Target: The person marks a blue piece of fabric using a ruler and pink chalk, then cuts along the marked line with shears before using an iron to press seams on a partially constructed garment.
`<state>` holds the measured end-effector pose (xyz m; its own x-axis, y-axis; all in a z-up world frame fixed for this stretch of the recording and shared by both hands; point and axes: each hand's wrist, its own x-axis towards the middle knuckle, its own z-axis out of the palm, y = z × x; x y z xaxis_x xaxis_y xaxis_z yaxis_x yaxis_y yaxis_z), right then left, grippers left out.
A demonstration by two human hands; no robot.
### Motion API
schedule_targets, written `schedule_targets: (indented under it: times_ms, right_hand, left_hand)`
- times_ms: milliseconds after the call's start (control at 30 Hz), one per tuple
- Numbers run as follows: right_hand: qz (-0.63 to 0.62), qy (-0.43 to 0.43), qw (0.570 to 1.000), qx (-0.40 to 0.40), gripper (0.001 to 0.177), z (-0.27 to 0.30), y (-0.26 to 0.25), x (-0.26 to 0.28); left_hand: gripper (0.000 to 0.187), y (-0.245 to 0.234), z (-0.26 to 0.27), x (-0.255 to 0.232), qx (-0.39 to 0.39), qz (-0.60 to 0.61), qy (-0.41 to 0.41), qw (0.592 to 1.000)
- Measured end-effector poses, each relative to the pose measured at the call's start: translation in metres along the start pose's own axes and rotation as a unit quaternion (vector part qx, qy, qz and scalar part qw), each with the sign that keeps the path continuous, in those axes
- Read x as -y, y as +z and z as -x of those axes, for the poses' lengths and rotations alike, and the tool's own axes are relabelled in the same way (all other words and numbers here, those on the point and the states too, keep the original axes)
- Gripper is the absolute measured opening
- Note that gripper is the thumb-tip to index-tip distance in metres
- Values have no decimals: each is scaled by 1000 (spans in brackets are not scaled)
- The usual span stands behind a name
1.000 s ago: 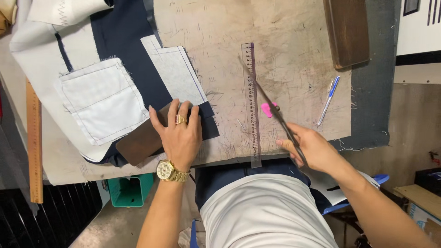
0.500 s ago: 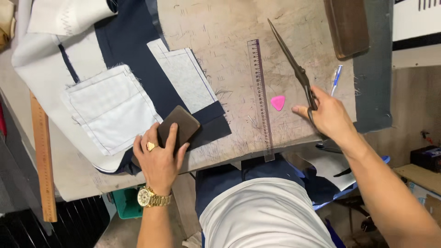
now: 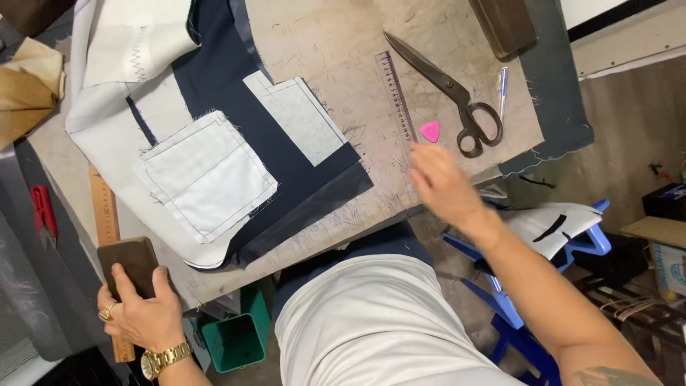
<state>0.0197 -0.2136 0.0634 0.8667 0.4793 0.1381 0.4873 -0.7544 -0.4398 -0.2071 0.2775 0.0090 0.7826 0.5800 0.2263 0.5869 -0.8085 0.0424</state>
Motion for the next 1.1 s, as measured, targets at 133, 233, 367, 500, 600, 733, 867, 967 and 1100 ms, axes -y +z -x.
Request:
schedule_targets:
  times_ms: [133,233,367,500,600,733,867,967,1100]
  right_hand:
    - [49,-47,995,70,28,39,42,31]
    - [117,37,992,34,29,63,53,34]
    - [124,70,989,-36,22,78,64,18]
    - [111,110,986,-66,17,77,57,-5]
    - [69,172,978,-96,17,67,33,-42]
    - [83,253,952,-149,10,34,-1,-119]
    - [51,377,924,-35,33,-5,-9,-240]
    - [-84,444,892,24,45,-33,-46,-209]
    - [51,311,943,103,17,-33,-58,-241]
  left_hand:
    - [40,6,-5,-19,-78,-14,57,995]
    - [21,3,-15,-83,-103,151,152,971]
    - [26,1,-22,-187,-15,270,266,925]
    - [31,12,-23,-231,11,249,281,927]
    - [33,14,-25,-246,20,234,288,928]
    - [27,17,-21,-250,49,209,262,941]
    - [25,20,-18,-269,52,194,247,948]
    - [23,15,-14,-286,49,179,226,956]
    - [19,2,18,-341,25,182,235,955]
